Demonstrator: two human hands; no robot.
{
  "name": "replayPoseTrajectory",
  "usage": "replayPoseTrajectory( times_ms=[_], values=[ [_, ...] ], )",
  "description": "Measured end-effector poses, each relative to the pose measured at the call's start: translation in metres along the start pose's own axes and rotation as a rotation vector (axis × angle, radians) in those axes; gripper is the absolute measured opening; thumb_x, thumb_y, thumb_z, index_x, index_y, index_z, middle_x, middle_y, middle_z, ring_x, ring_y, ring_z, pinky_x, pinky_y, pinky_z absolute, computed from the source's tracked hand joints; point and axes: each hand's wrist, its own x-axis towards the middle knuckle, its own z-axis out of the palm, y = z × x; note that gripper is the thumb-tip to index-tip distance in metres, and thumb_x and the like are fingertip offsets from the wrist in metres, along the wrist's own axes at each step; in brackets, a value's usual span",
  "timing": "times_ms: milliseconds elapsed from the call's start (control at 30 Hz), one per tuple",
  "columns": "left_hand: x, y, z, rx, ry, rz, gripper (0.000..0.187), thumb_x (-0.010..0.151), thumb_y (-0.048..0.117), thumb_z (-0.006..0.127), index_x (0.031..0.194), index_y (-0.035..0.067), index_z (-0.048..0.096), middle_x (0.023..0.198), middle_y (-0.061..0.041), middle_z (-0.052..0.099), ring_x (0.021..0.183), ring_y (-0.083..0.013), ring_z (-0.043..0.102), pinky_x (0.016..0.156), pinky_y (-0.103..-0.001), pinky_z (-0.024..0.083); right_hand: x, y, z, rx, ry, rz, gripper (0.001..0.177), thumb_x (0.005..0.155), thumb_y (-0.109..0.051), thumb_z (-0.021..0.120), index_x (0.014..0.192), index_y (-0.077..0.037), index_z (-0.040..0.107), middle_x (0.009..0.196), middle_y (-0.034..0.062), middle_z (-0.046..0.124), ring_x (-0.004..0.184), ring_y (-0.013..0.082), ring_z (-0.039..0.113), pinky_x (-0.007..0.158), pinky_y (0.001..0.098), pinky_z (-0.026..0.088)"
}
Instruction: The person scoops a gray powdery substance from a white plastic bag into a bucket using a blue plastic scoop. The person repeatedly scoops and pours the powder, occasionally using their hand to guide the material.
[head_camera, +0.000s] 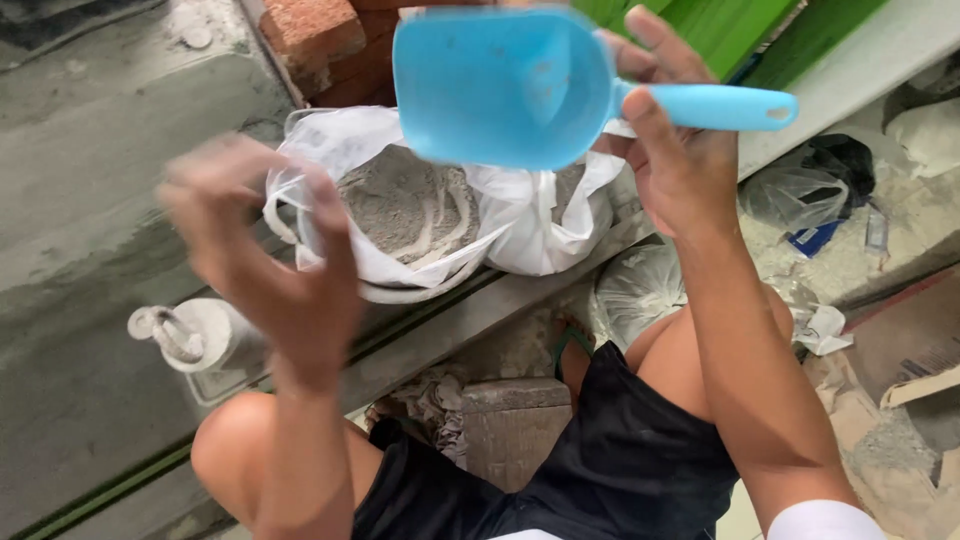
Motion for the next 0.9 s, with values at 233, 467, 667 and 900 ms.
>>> replayPoseTrajectory(
  times_ms=[233,467,667,900],
  values=[
    [0.037,-0.042,-0.019,0.308,-0.800,-0.601,0.085,0.096,0.060,0.071,0.150,0.004,0.037,0.134,-0.023,0.053,0.113,-0.0401,0.053,0.089,-0.059,0.046,-0.002,0.008,0.041,-0.300,-0.422,-0.150,0.059,0.103,0.008,0.069,0.154,-0.007,0.043,0.152,0.0156,0.055,0.147,0.0313,0.056,0.125,0.0381,0.056],
    [-0.006,-0.058,-0.014,0.249,-0.893,-0.860,0.040,0.099,0.053,0.063,0.099,0.013,0.062,0.077,-0.008,0.069,0.072,-0.0295,0.062,0.065,-0.046,0.044,-0.005,0.039,0.071,-0.741,-0.617,-0.272,0.047,0.110,-0.010,0.066,0.151,-0.026,0.052,0.165,0.0229,0.035,0.153,0.0479,0.042,0.119,0.0595,0.047],
    [-0.009,-0.060,-0.009,-0.040,-0.700,-0.907,0.024,0.105,0.032,0.055,0.088,0.015,0.055,0.069,0.001,0.069,0.060,-0.0124,0.063,0.062,-0.032,0.048,-0.002,0.080,0.083,-0.876,-0.588,-0.301,0.049,0.107,-0.013,0.069,0.150,-0.029,0.053,0.161,0.0269,0.039,0.141,0.0502,0.053,0.109,0.0573,0.053],
    [-0.023,-0.057,-0.007,-0.208,-0.486,-0.801,0.022,0.107,0.019,0.054,0.092,0.009,0.065,0.059,-0.007,0.068,0.058,-0.0190,0.064,0.062,-0.034,0.052,-0.003,0.074,0.115,-0.605,-0.338,-0.102,0.036,0.096,-0.029,0.079,0.131,-0.030,0.071,0.143,0.0115,0.062,0.127,0.0396,0.064,0.104,0.0448,0.056]
  ],
)
